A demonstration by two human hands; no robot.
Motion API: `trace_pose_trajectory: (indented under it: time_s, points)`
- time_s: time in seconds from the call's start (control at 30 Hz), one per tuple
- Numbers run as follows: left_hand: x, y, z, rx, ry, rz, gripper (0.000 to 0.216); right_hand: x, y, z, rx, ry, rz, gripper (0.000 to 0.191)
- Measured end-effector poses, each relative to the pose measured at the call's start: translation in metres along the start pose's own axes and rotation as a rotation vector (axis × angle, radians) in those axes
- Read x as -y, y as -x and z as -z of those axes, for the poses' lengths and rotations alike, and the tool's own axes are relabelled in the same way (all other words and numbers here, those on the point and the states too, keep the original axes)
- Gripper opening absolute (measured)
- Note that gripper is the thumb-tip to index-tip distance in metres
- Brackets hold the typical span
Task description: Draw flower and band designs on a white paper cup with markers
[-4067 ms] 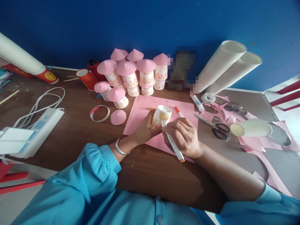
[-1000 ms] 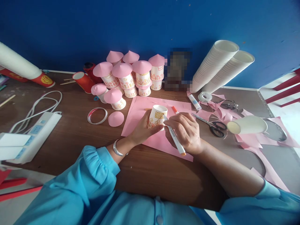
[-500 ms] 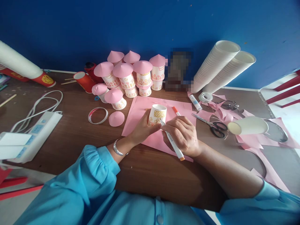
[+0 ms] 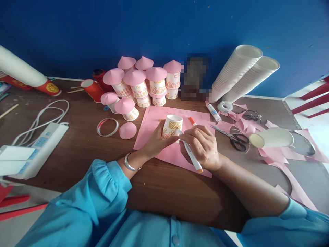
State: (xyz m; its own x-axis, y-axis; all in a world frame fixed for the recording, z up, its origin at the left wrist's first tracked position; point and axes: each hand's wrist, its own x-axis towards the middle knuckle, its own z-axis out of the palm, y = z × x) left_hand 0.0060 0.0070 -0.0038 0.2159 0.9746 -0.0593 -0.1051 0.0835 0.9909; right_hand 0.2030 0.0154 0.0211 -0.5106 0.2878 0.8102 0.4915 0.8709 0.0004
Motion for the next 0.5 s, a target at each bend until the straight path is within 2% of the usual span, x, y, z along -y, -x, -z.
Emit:
trace_pose_trajectory:
  time_s: [0.2, 0.5]
  points:
    - [-0.0042, -0.0001, 0.0002, 0.023, 0.006, -0.008, 0.068, -0.002, -0.0003, 0.0001, -0.008, 0.009, -0.006, 0.03]
    - [-0.0015, -0.0009, 0.002, 0.034, 0.008, -0.017, 0.065, -0.0036, -0.0027, 0.0019, -0.013, 0.043, 0.008, 0.02]
